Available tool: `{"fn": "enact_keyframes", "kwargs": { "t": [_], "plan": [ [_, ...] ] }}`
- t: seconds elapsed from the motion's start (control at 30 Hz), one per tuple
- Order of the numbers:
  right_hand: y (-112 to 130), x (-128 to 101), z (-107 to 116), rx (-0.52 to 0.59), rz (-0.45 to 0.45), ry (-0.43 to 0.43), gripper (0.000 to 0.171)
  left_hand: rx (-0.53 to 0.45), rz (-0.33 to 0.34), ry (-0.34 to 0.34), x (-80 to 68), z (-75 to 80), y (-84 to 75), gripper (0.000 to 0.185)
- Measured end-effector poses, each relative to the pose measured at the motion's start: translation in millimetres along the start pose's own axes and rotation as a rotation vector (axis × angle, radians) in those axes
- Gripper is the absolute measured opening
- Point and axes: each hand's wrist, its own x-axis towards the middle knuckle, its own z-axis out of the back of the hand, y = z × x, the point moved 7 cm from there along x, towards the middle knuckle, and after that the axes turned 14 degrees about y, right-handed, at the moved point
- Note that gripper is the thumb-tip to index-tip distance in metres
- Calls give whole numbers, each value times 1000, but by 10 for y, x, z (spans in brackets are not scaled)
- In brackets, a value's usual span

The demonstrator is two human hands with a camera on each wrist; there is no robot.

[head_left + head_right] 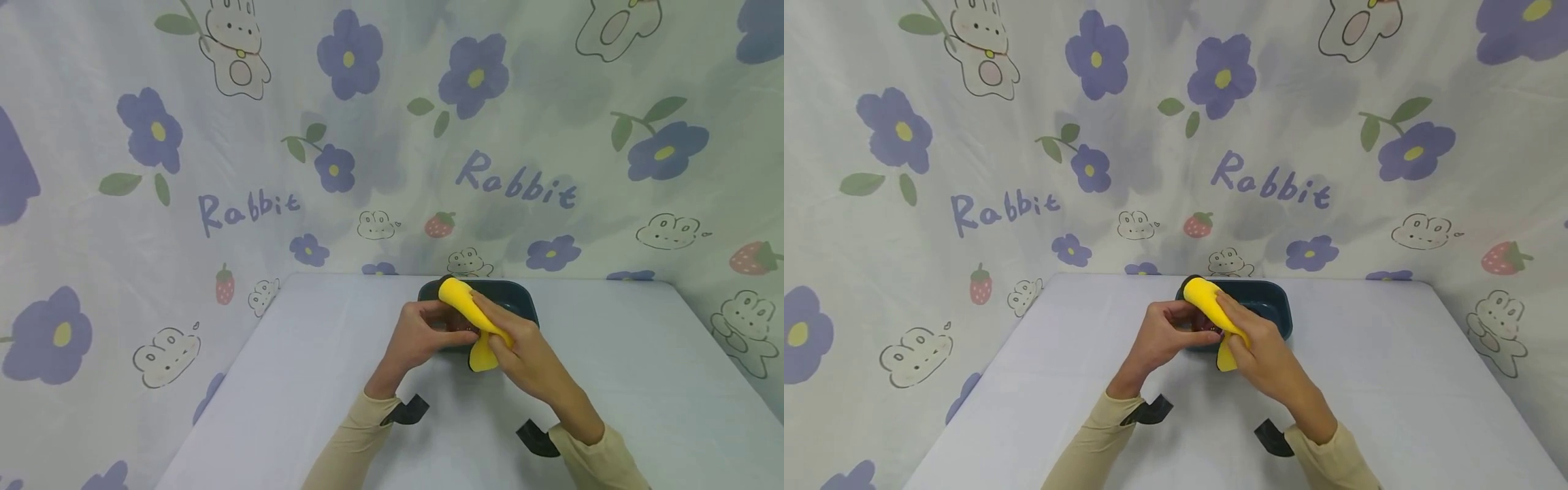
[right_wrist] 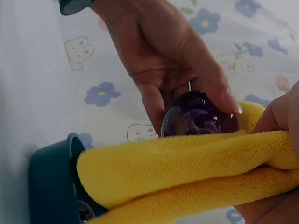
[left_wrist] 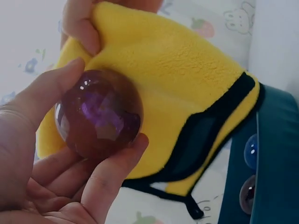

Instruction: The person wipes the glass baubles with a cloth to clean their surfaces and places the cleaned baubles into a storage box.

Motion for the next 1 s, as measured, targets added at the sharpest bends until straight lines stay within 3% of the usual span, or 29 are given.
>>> {"fn": "enact_keyframes", "kwargs": {
  "t": [0.57,1.0],
  "plan": [
    [-221,-7,-17,234,-146,46,51,-20,48,-68,-65,27,-86,51],
    [-276,-15,-34,321,-220,83,50,1,-20,-116,-65,98,-82,49]
  ]
}}
